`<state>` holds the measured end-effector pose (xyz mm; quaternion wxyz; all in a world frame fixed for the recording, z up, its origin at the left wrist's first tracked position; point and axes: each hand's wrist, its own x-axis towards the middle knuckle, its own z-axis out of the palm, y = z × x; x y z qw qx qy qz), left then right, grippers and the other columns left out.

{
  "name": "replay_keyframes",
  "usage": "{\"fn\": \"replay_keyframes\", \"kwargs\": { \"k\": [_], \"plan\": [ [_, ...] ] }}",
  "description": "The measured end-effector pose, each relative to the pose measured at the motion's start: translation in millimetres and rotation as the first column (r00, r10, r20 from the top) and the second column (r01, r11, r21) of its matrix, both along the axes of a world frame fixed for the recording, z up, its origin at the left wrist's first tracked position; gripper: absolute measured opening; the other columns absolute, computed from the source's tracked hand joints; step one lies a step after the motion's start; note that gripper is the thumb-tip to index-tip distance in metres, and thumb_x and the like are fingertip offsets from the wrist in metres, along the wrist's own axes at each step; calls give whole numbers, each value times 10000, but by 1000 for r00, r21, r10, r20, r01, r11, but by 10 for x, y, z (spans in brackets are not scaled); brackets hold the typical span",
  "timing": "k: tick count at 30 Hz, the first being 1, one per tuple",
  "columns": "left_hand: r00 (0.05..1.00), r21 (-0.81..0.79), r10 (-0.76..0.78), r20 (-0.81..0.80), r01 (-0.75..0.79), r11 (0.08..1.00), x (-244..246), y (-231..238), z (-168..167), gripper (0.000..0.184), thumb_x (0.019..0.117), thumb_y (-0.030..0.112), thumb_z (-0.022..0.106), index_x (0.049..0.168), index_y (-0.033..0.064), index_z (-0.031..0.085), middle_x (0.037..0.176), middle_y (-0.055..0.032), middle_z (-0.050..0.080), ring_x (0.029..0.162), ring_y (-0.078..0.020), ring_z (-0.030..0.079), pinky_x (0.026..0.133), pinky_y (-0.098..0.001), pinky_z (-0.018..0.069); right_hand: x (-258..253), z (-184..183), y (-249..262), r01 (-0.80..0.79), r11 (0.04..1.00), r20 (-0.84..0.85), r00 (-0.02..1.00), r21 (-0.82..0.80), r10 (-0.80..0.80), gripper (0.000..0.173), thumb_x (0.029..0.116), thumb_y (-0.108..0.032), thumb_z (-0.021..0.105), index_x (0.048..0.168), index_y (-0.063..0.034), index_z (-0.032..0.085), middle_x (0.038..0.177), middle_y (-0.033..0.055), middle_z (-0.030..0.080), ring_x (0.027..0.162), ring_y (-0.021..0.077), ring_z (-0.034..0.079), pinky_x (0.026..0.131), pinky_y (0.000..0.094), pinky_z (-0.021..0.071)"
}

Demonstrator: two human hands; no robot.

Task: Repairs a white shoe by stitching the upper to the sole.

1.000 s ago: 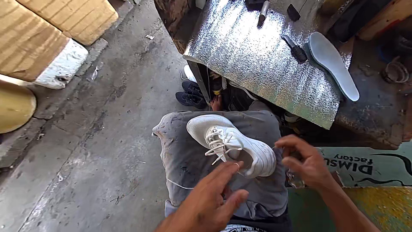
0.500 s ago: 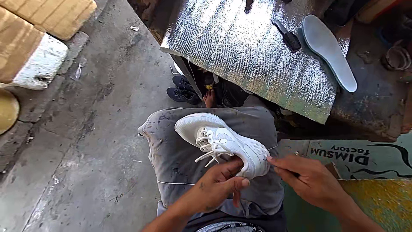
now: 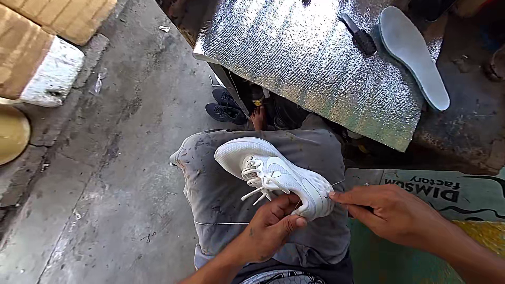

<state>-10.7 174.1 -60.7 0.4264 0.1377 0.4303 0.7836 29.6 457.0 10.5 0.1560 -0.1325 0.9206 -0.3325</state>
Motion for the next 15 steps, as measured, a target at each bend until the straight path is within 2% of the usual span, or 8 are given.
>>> {"fn": "replay_keyframes", "kwargs": {
  "k": [2,3,4,5,6,10,15],
  "plan": [
    [999,5,34,-23,-34,999,18,39,-37,200,1021,179,635,1199,95,598,948,51,697,606,53,553,494,-122,452,-104,80,20,-81,994,30,996,77,79,349,1059,-305,450,1237,-259,746,941,-10,753,762,119,697,635,339,561],
    [997,12,58,-52,-58,998,31,58,-66,216,1019,175,637,1208,74,609,990,44,711,691,46,601,585,-135,504,-153,124,8,-118,985,43,993,122,114,353,1055,-300,439,1222,-253,747,948,0,759,765,155,712,620,382,565],
    [993,33,79,-82,-76,997,37,74,-104,247,1020,163,634,1230,35,619,1058,16,724,838,7,659,750,-191,561,-199,165,-17,-154,973,49,988,171,147,351,1043,-285,437,1197,-241,749,930,14,759,751,192,720,596,423,562],
    [989,50,99,-110,-94,994,40,95,-136,268,1021,156,629,1240,1,634,1103,-14,730,948,-39,684,871,-252,576,-246,200,-47,-187,957,54,982,223,179,338,1030,-269,440,1164,-232,748,888,19,748,715,214,713,559,442,551],
    [983,48,118,-143,-113,992,43,113,-156,278,1024,159,626,1234,-20,656,1113,-35,733,991,-66,689,918,-286,575,-290,230,-82,-218,937,68,976,272,208,316,1018,-255,444,1130,-225,738,831,20,724,674,225,695,523,441,530],
    [951,6,166,-261,-170,985,47,154,-227,264,1036,190,613,1158,-26,703,1008,-19,744,861,-10,672,818,-230,576,-445,286,-209,-318,867,164,947,383,275,229,1003,-225,487,1076,-186,702,733,47,660,624,264,672,480,443,501],
    [890,-41,263,-373,-299,953,89,226,-236,296,1055,203,580,1136,-59,693,963,-41,740,881,-12,680,829,-224,579,-542,213,-398,-349,827,205,936,440,286,117,987,-173,522,1014,-144,632,682,66,599,570,283,636,449,431,472]
  ]
}}
